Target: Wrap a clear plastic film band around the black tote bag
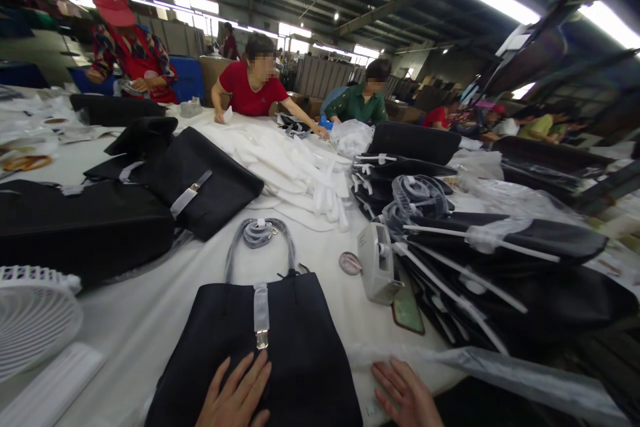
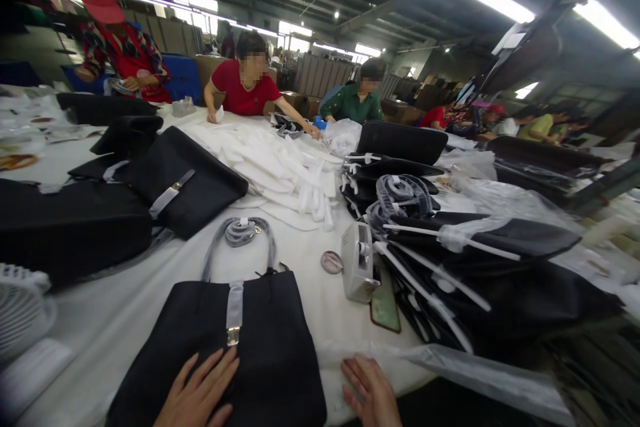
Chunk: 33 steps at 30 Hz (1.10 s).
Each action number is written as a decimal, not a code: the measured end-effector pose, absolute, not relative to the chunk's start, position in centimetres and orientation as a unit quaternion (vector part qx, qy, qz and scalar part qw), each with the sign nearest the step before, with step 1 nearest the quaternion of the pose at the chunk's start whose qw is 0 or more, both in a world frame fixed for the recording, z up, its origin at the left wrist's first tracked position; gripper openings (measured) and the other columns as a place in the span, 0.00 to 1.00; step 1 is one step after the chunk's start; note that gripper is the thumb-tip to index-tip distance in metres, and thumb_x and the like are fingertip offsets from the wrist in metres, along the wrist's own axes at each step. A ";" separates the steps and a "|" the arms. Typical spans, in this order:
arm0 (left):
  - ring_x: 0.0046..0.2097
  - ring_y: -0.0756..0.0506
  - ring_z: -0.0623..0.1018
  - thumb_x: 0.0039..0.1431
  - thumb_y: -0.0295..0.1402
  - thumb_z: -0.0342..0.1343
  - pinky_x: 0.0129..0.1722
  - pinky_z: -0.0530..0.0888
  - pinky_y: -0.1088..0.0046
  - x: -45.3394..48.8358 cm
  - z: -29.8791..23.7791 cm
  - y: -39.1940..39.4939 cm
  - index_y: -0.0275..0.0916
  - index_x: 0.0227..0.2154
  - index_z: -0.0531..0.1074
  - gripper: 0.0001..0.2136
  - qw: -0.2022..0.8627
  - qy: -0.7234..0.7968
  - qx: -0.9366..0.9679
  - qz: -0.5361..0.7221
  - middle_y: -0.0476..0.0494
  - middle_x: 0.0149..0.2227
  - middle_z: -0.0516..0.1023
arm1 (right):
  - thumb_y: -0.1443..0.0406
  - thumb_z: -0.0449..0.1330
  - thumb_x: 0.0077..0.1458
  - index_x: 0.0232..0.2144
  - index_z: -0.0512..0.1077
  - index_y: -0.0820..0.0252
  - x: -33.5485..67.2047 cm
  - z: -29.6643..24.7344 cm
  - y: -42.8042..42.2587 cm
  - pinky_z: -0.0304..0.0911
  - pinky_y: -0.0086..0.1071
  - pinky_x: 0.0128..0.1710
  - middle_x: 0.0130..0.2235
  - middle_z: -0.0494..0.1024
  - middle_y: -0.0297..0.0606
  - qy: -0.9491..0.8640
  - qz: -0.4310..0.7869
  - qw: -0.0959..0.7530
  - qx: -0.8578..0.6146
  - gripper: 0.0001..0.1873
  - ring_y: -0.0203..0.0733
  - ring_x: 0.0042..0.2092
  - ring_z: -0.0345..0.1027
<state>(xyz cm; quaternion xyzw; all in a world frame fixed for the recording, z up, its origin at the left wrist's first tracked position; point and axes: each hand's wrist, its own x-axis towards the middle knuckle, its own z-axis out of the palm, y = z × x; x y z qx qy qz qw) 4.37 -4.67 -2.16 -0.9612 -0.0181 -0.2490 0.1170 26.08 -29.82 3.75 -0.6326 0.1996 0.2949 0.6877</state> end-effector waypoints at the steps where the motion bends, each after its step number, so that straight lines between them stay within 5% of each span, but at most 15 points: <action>1: 0.55 0.45 0.69 0.57 0.37 0.52 0.52 0.64 0.66 4.4 -2.2 -4.7 0.45 0.55 0.69 0.21 0.117 -0.017 -0.961 -0.251 0.55 0.57 0.72 | 0.51 0.71 0.34 0.42 0.65 0.55 26.3 3.8 -29.1 0.70 0.32 0.36 0.37 0.81 0.39 0.209 0.299 0.688 -0.628 0.34 0.49 0.46 0.74; 7: 0.55 0.45 0.69 0.56 0.34 0.52 0.51 0.65 0.65 4.5 -2.7 -4.6 0.45 0.54 0.69 0.21 0.125 -0.018 -0.958 -0.256 0.56 0.57 0.72 | 0.67 0.72 0.33 0.25 0.67 0.61 29.3 4.2 -27.3 0.67 0.28 0.20 0.19 0.75 0.37 0.282 0.276 0.669 -0.630 0.18 0.43 0.24 0.72; 14: 0.55 0.45 0.69 0.58 0.36 0.52 0.51 0.66 0.64 4.3 -2.0 -4.8 0.45 0.56 0.67 0.21 0.128 -0.029 -0.963 -0.234 0.56 0.58 0.71 | 0.72 0.60 0.42 0.28 0.69 0.61 32.2 6.6 -30.3 0.68 0.25 0.20 0.21 0.77 0.35 0.319 0.185 0.702 -0.609 0.07 0.36 0.22 0.71; 22: 0.55 0.45 0.69 0.58 0.36 0.52 0.53 0.65 0.66 4.3 -1.9 -4.8 0.44 0.55 0.68 0.21 0.101 -0.030 -0.964 -0.246 0.53 0.58 0.72 | 0.72 0.72 0.33 0.29 0.72 0.64 32.4 6.3 -29.7 0.65 0.23 0.15 0.22 0.77 0.30 0.286 0.153 0.713 -0.621 0.18 0.34 0.21 0.68; 28: 0.55 0.45 0.69 0.58 0.37 0.52 0.52 0.65 0.65 4.2 -1.9 -4.9 0.44 0.55 0.68 0.21 0.109 -0.031 -0.962 -0.246 0.54 0.58 0.71 | 0.74 0.63 0.48 0.29 0.73 0.66 33.5 8.4 -28.3 0.72 0.24 0.26 0.27 0.78 0.34 0.258 0.141 0.762 -0.577 0.04 0.33 0.28 0.72; 33: 0.54 0.45 0.69 0.59 0.37 0.51 0.51 0.65 0.63 4.3 -2.1 -4.8 0.46 0.55 0.68 0.21 0.121 -0.028 -0.960 -0.250 0.57 0.57 0.72 | 0.72 0.58 0.54 0.27 0.73 0.62 34.5 9.3 -27.3 0.69 0.20 0.24 0.24 0.74 0.32 0.258 0.131 0.781 -0.554 0.06 0.31 0.25 0.68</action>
